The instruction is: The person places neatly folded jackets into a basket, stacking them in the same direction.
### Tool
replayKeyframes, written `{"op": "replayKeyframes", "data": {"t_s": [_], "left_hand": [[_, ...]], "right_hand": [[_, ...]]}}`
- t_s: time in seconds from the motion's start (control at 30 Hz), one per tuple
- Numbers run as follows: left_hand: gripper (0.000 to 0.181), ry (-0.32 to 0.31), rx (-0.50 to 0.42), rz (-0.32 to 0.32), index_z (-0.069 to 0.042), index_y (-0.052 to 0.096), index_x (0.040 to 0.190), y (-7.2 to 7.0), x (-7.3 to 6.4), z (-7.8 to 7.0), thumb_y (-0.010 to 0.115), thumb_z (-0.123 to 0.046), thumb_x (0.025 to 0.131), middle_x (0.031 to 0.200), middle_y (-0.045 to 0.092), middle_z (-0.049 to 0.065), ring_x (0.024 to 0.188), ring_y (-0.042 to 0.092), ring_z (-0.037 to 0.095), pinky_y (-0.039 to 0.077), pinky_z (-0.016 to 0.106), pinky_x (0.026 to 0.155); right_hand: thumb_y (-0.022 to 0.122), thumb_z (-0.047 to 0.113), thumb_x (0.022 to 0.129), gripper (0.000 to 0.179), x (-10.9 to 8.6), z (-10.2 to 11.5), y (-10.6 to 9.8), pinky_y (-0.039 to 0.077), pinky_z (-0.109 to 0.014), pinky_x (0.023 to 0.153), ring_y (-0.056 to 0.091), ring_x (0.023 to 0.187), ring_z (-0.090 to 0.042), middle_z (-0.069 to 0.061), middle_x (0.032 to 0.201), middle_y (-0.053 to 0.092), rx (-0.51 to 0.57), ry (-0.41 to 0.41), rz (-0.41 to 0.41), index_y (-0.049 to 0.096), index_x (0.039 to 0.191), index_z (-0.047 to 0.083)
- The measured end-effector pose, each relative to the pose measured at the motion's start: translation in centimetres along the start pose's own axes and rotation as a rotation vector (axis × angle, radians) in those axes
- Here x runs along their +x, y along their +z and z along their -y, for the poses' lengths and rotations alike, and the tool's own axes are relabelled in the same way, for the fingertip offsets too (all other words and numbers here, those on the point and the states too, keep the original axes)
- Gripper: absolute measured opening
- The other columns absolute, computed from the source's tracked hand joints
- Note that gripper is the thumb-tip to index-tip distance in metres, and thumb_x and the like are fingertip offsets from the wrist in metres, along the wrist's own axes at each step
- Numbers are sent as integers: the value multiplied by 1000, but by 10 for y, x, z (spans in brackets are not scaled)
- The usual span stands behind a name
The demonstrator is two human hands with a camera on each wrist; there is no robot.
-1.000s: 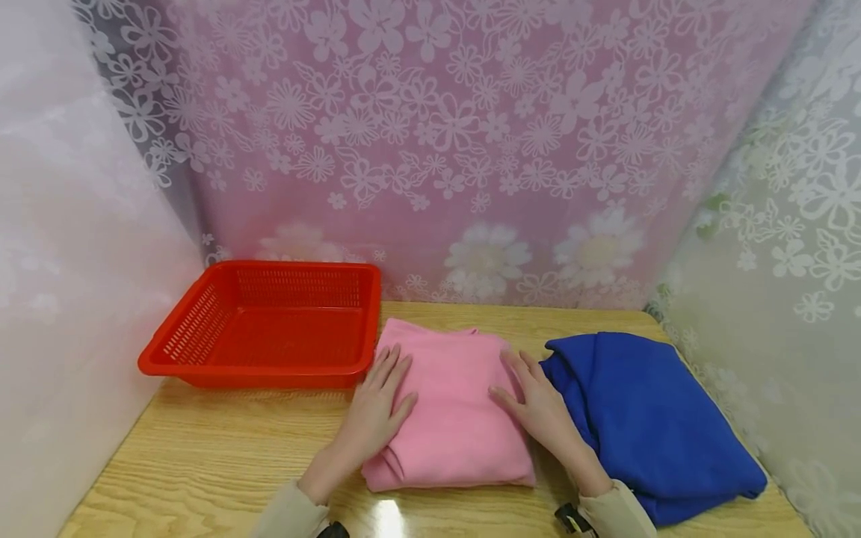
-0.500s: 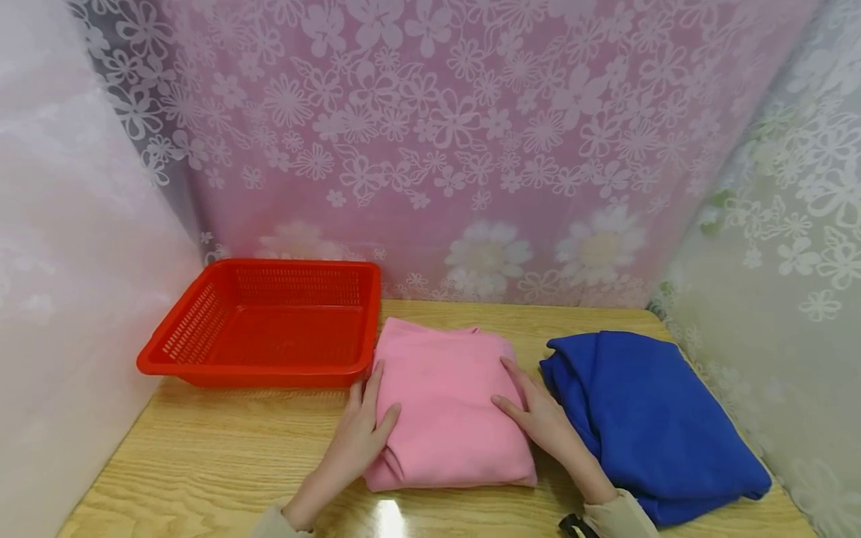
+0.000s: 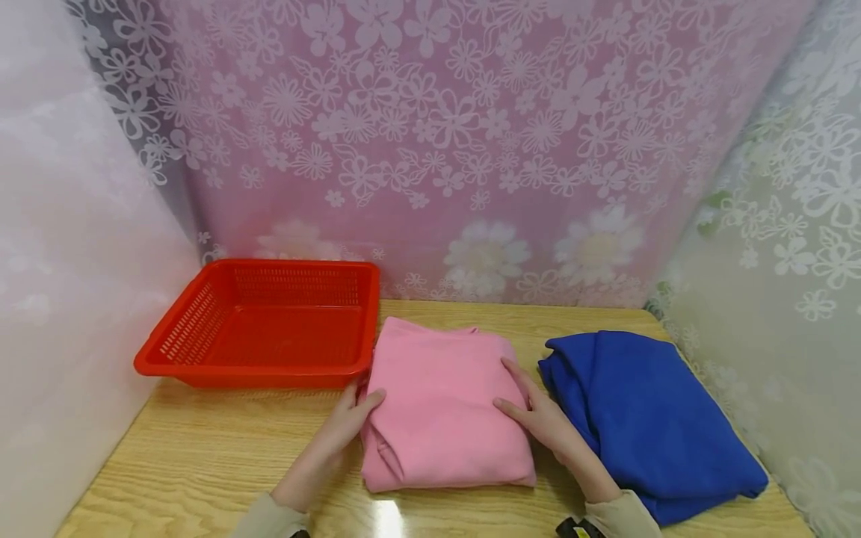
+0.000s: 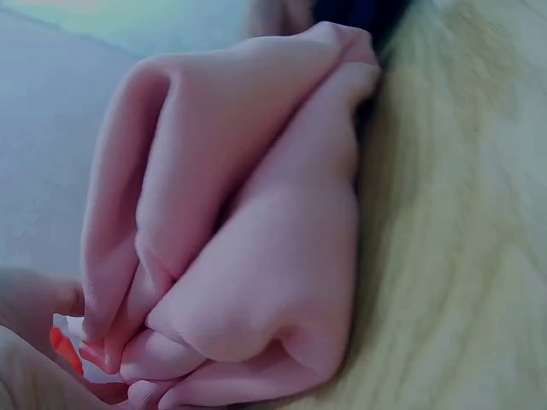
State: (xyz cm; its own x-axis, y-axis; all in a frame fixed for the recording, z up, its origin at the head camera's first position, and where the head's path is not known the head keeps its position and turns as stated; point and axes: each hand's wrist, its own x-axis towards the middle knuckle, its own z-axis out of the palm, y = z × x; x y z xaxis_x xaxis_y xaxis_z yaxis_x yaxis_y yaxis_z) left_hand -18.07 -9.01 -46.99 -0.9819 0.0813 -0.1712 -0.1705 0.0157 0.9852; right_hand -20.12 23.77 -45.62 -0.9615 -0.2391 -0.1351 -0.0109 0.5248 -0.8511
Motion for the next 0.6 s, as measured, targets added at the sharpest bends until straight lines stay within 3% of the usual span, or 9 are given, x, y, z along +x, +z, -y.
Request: {"op": "replayKeyframes", "data": {"t_s": [0.2,0.4,0.6], "left_hand": [[85,-102,-157,44,-2,13,161,-4,4,3,62,-34,100,161,25,26,137,43,39,36,55,114],[85,-108,-282,33,2,13,159,-2,0,1,65,-27,98,157,33,25,134,47,33,37,51,115],[78,-90,-292,48,-5,18,162,-3,-4,-1,62,-20,100,155,40,22,127,53,26,44,45,110]], "right_hand": [[65,32,100,84,-3,0,-2,16,-64,120,9,153,-43,-18,169,3,133,47,36,12,165,24],[67,30,99,89,-6,-1,-6,20,-62,119,8,154,-43,-15,170,-4,247,88,63,7,165,31],[68,28,98,88,-13,4,-6,22,-63,118,8,153,-43,-16,170,-3,259,69,29,9,164,32]]}}
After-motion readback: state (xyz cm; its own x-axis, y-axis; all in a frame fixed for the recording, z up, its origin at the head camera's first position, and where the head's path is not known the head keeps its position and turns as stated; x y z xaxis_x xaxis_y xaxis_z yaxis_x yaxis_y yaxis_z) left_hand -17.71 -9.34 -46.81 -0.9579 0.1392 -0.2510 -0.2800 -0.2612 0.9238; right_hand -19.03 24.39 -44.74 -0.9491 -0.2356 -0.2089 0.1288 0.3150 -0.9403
